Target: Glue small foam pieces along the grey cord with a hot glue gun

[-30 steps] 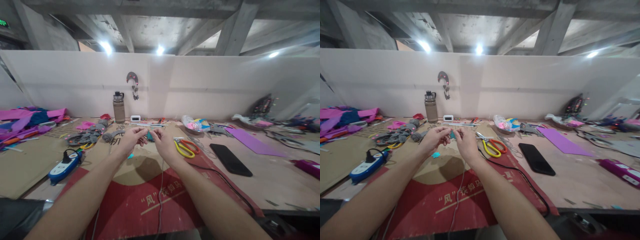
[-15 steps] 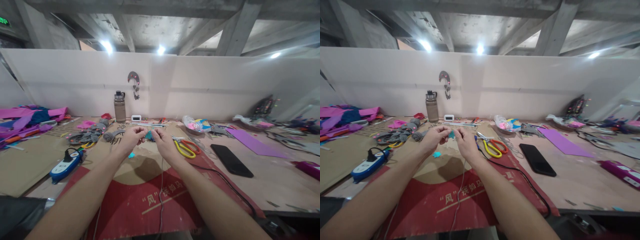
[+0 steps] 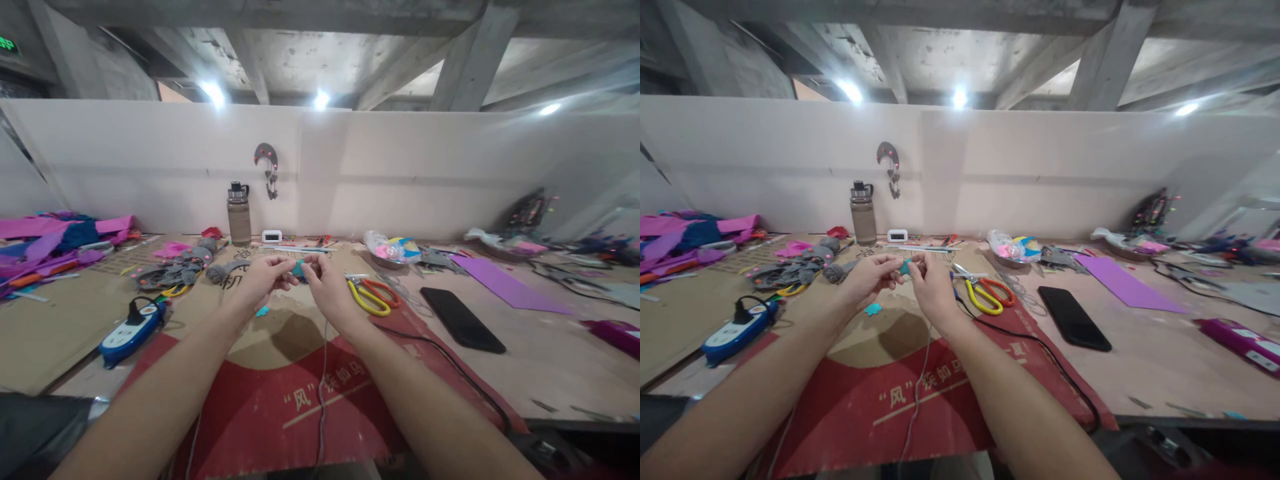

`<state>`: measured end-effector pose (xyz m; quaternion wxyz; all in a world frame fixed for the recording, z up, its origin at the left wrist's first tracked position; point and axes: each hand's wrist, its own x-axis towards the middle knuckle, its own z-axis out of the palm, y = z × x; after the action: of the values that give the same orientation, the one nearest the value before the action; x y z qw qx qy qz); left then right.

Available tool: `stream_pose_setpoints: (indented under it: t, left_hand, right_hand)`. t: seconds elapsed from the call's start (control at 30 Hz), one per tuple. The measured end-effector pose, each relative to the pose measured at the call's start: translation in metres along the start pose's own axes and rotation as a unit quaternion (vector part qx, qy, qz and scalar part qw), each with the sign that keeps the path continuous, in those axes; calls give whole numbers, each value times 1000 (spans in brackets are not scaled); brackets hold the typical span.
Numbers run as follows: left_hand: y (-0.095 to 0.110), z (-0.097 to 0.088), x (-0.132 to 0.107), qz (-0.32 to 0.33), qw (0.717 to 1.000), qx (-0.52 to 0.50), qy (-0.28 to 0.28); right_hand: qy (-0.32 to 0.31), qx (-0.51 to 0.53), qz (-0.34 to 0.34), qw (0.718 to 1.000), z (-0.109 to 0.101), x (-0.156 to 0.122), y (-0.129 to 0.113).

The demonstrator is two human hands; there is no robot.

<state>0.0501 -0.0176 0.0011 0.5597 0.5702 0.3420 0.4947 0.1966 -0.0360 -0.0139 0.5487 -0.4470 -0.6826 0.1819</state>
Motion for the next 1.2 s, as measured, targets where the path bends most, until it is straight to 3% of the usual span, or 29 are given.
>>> stream_pose_setpoints:
  t: [0.27, 0.57, 0.8, 0.93, 1.03, 1.1, 1.2]
  left_hand:
    - [-3, -3, 4, 11, 999, -33, 42]
    - [-4, -2, 4, 67, 994, -44, 74]
    - [0, -5, 7, 95, 988, -95, 81]
    - [2, -7, 8, 118, 981, -119, 97]
    - [2, -7, 8, 125, 979, -124, 101]
    - [3, -8, 8, 128, 980, -120, 96]
    - [4, -9, 8, 135, 980, -111, 100]
  right_hand:
    - [16, -30, -19, 999, -1, -2, -6]
    - [-78, 4, -40, 996, 6, -5, -2]
    - [-198, 43, -11, 979, 9, -2, 4]
    - [-185, 21, 21, 982, 7, 2, 8]
    - [-127, -40, 30, 991, -2, 7, 8]
    - [-87, -138, 27, 986, -11, 11, 8]
    - [-82, -324, 83, 939, -25, 16, 16]
